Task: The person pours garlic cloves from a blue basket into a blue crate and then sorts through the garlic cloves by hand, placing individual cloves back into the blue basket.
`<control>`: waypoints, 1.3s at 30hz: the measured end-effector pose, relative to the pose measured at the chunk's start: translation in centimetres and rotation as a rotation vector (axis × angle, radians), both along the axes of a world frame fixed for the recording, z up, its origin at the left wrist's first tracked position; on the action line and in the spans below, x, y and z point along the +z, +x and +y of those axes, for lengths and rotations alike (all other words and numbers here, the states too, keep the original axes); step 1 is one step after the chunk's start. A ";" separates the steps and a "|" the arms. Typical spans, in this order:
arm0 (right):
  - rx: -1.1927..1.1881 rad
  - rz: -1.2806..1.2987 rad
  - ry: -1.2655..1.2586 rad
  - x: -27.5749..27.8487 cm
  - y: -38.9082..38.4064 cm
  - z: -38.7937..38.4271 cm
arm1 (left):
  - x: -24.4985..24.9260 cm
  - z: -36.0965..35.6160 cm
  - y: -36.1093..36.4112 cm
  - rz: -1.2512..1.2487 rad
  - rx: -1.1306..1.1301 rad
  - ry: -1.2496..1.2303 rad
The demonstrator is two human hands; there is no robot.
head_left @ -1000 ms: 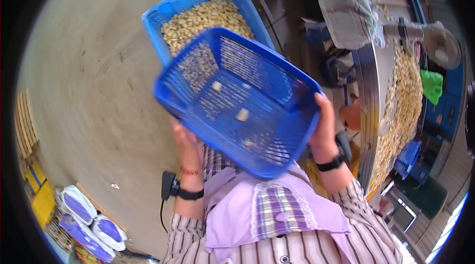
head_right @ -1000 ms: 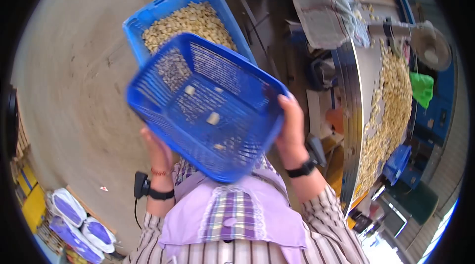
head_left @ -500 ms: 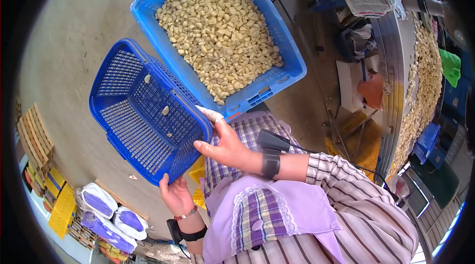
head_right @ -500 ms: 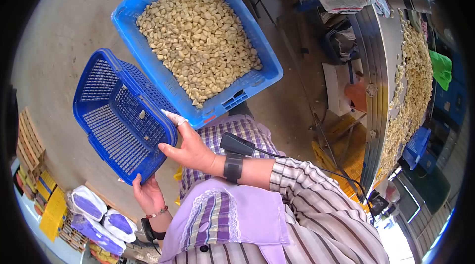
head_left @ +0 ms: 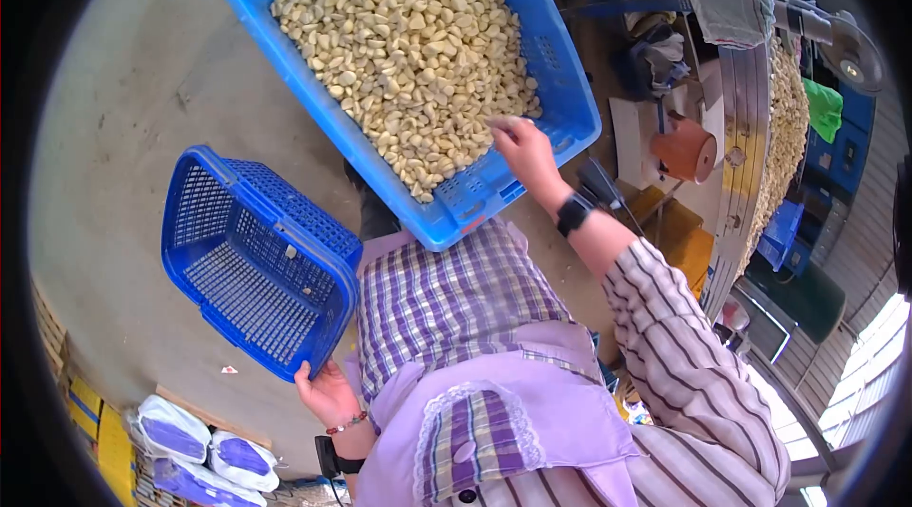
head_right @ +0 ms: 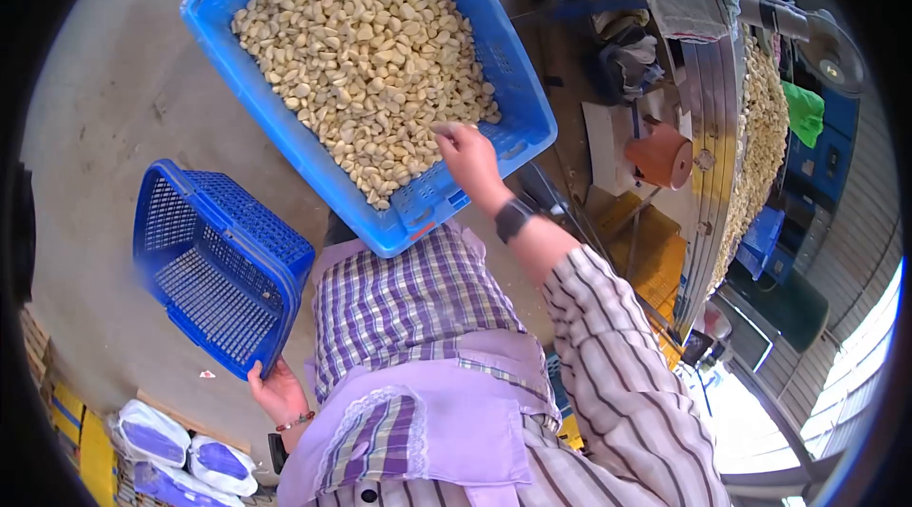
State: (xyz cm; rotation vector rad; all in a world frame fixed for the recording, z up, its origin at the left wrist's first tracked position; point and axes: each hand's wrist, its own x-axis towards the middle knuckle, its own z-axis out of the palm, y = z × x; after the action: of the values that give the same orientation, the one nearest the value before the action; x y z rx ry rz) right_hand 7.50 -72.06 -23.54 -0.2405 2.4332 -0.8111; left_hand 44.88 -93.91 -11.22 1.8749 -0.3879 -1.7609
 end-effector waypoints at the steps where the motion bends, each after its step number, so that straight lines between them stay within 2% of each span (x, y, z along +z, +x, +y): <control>1: -0.004 -0.004 0.012 -1.4 -0.7 -0.7 | -0.3 0.0 0.2 0.015 0.002 0.015; 4: 0.074 0.088 0.058 -6.1 -1.3 -2.8 | -0.6 0.8 -0.5 0.006 0.021 0.038; 6: 0.208 0.087 0.254 -8.4 -1.8 -4.3 | -1.2 1.3 -1.0 -0.009 0.038 0.032; 7: 0.311 0.142 0.248 -9.4 -1.8 -4.5 | -1.5 1.6 -0.6 0.029 0.030 0.049; 8: 0.309 0.130 0.244 -9.9 -1.7 -4.9 | -1.7 1.9 -0.5 0.064 0.019 0.068; 12: 0.421 0.220 0.361 -11.6 -1.1 -5.4 | -2.7 3.4 -0.7 -0.006 0.013 0.034; 21: 0.405 0.323 0.279 -12.8 -0.8 -4.7 | -2.9 5.1 -1.7 -0.047 -0.048 0.031; 24: 0.375 0.275 0.321 -13.2 -1.0 -4.5 | -2.9 5.3 -1.6 -0.062 -0.068 0.037; 26: 0.343 0.235 0.174 -12.9 -1.5 -3.4 | -3.1 5.4 -1.6 -0.070 -0.069 0.035; 27: 0.266 0.146 0.108 -12.0 -1.8 -3.2 | -3.2 5.4 -1.4 -0.065 -0.058 0.029; 28: 0.268 0.146 0.108 -11.1 -2.0 -3.1 | -3.3 5.3 -1.3 -0.061 -0.047 0.023; 30: 0.128 -0.031 0.129 -9.6 -1.8 -3.0 | -3.4 5.3 -1.0 -0.066 -0.053 0.021; 36: 0.238 -0.021 0.042 -8.6 1.5 -6.1 | -3.6 5.0 -0.2 -0.081 -0.097 0.028; 39: 0.378 0.073 0.142 -10.2 2.7 -8.3 | -3.5 4.6 0.1 -0.104 -0.107 0.028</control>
State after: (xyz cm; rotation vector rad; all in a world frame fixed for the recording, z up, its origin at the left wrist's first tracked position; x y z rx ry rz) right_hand 10.17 -80.35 -33.77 -0.6600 2.3918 -0.4672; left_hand 45.00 -89.28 -14.77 2.0050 -0.5134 -1.7497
